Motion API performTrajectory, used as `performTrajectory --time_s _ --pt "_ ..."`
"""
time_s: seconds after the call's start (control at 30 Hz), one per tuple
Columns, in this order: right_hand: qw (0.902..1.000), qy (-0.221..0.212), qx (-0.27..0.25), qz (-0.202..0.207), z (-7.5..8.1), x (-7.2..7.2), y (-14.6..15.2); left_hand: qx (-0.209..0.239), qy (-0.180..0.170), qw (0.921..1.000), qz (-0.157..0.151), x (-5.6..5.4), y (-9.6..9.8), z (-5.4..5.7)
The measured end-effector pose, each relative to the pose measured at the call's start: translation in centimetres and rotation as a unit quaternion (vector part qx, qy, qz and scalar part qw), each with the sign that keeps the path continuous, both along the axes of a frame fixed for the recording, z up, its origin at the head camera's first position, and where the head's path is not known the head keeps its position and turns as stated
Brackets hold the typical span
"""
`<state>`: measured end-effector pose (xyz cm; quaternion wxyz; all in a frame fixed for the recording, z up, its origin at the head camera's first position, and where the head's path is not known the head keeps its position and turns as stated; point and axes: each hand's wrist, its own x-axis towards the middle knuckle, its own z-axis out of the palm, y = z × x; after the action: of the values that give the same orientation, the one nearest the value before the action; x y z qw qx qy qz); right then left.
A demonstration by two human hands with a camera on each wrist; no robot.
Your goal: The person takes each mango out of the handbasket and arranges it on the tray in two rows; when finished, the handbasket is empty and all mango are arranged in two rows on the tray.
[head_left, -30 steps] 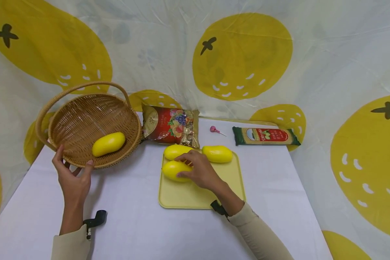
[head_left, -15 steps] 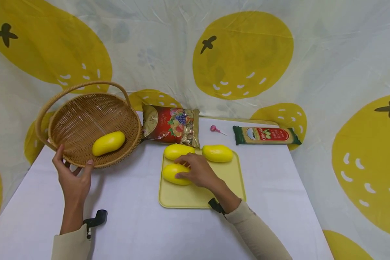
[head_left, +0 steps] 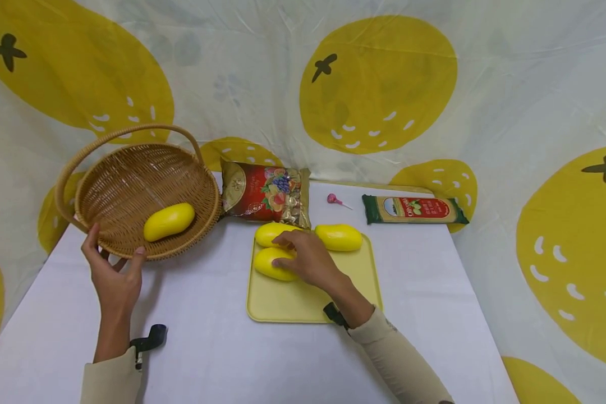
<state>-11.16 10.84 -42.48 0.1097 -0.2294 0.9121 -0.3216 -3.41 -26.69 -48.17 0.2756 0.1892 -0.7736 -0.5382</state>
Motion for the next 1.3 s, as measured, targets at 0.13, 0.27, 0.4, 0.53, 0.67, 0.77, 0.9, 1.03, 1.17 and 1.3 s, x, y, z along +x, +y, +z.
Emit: performTrajectory --time_s 0.13,0.27,0.4,0.53,0.67,0.77,0.9,1.03,1.17,1.3 --pt "0.9992 0.025 -0.031 0.003 0.8 -0.4 -0.5 -0.001 0.002 1.0 0.0 -0.1 0.0 0.1" --pt "0.9959 0.049 -0.074 0.019 1.8 -0.8 -1.5 -0.002 0.002 1.0 0.001 -0.1 -0.1 0.1" --pt "0.9915 0.076 -0.098 0.041 2.9 -1.1 -3.0 -0.004 -0.001 1.0 0.004 -0.1 -0.1 0.1" --pt "0.9865 0.103 -0.112 0.061 3.5 -1.5 -4.8 -0.004 -0.006 1.0 0.005 0.0 0.0 0.1" --pt "0.9806 0.12 -0.133 0.08 3.9 -1.9 -6.6 -0.004 -0.008 1.0 0.004 0.0 0.0 0.1" --pt "0.9775 0.119 -0.148 0.091 4.3 -2.1 -7.9 -0.004 -0.007 1.0 0.004 0.1 0.0 0.1" --pt "0.9753 0.123 -0.153 0.102 4.6 -2.6 -9.6 -0.005 -0.008 1.0 0.003 0.1 0.0 0.0" --pt "0.9745 0.139 -0.14 0.107 4.7 -3.1 -11.3 -0.005 -0.01 0.9999 0.003 0.2 0.0 0.0" --pt "0.9758 0.144 -0.122 0.111 4.7 -3.7 -12.9 -0.006 -0.012 0.9999 0.003 0.2 0.1 0.1" --pt "0.977 0.152 -0.099 0.113 4.4 -4.4 -14.3 -0.007 -0.011 0.9999 0.002 0.3 0.2 0.3"
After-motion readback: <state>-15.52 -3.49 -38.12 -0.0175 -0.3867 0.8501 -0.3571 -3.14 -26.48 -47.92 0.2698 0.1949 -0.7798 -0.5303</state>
